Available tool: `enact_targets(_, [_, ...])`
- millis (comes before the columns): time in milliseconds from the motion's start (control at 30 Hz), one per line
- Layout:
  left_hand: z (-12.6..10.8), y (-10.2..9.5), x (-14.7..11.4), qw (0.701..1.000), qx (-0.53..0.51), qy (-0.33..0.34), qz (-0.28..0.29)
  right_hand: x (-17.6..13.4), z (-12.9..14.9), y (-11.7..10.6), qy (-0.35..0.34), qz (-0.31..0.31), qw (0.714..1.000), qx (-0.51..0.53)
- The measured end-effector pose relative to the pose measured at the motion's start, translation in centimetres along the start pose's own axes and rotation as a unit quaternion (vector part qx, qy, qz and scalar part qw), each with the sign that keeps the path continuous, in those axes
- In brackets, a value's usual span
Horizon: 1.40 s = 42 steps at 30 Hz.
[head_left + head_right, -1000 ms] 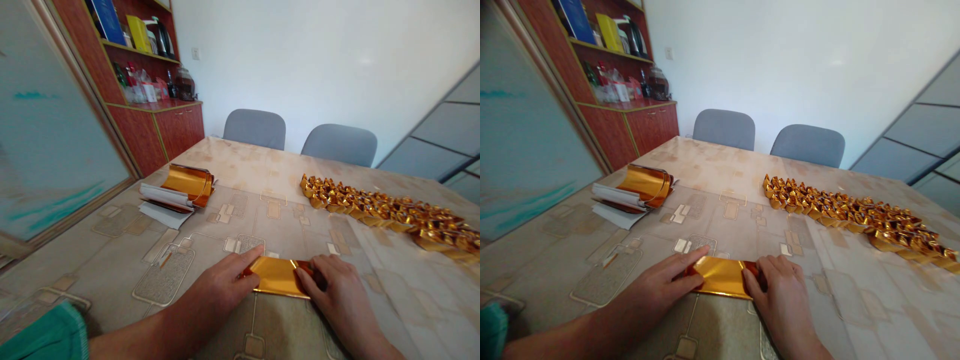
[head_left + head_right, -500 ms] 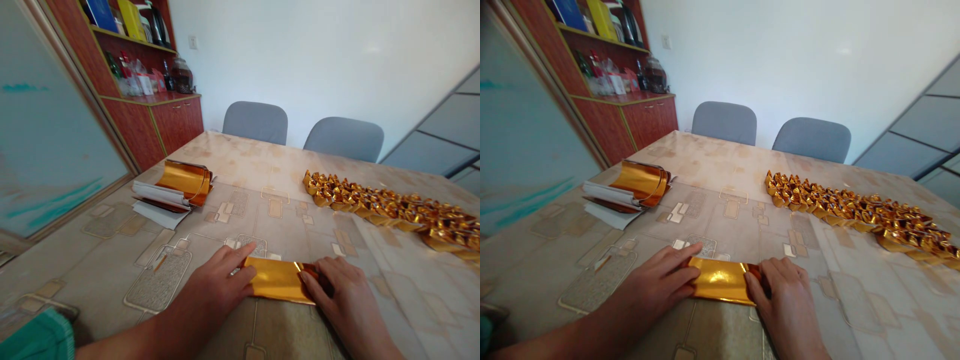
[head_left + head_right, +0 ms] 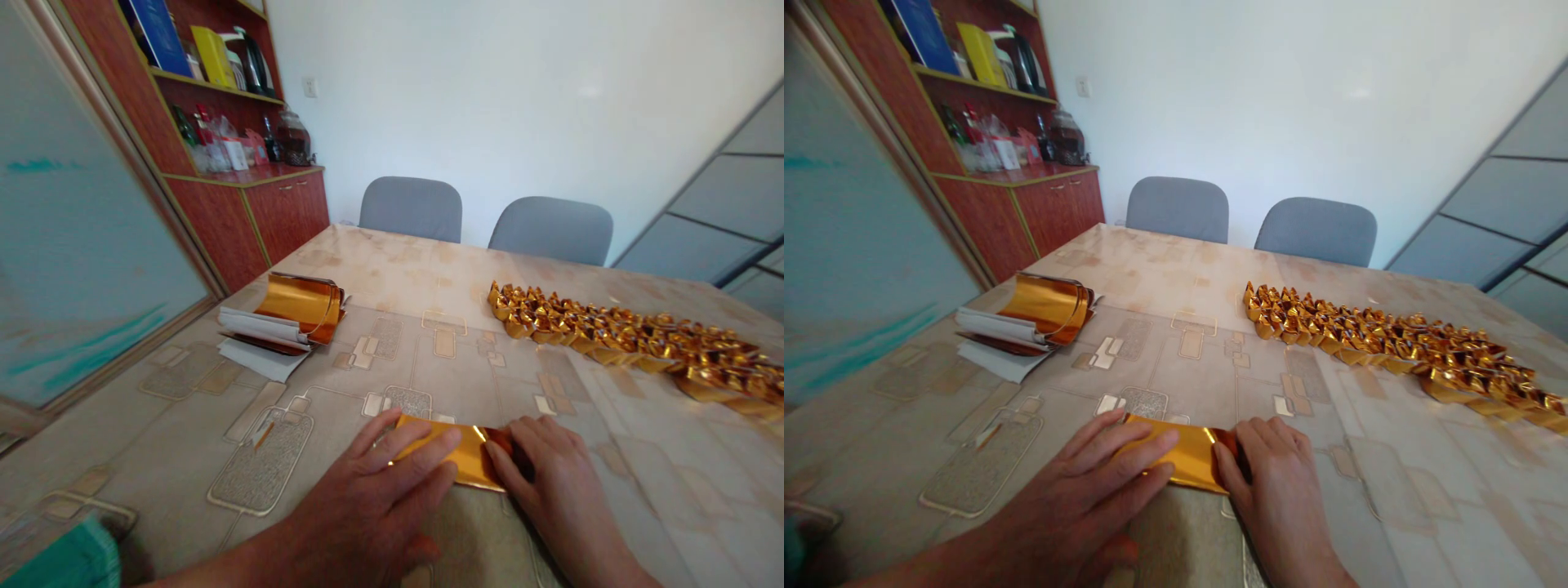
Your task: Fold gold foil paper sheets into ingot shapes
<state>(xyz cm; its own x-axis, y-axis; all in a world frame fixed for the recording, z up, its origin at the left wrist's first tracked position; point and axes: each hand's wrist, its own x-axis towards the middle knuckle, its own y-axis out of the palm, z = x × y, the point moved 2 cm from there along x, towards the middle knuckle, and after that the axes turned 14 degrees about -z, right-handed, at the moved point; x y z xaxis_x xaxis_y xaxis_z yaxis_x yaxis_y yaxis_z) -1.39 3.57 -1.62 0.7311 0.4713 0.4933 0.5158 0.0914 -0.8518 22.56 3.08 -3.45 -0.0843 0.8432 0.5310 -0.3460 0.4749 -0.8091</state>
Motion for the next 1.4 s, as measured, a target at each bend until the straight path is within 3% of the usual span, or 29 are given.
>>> enact_targets(100, [-0.44, -0.23, 0.08, 0.995, -0.071, 0.03, 0.064, -0.03, 0.06, 0.01, -0.002, -0.005, 1.0, -0.002])
enact_targets(400, [-0.49, -0.47, 0.38, 0.982, -0.112, -0.053, 0.143, 0.05, 0.08, -0.02, -0.001, 0.008, 1.0, -0.004])
enact_targets(600, [-0.56, -0.38, 0.08, 0.985, -0.115, -0.045, 0.124, -0.01, 0.21, 0.0, -0.016, 0.001, 1.0, 0.004])
enact_targets(1200, [-0.48, 0.24, -0.1, 0.986, -0.085, -0.05, 0.135, 0.01, 0.23, -0.08, -0.016, -0.002, 1.0, 0.017])
enact_targets(1400, [-0.35, 0.49, -0.09, 0.986, -0.07, -0.044, 0.147, -0.17, -0.05, 0.34, 0.025, -0.007, 1.0, 0.018])
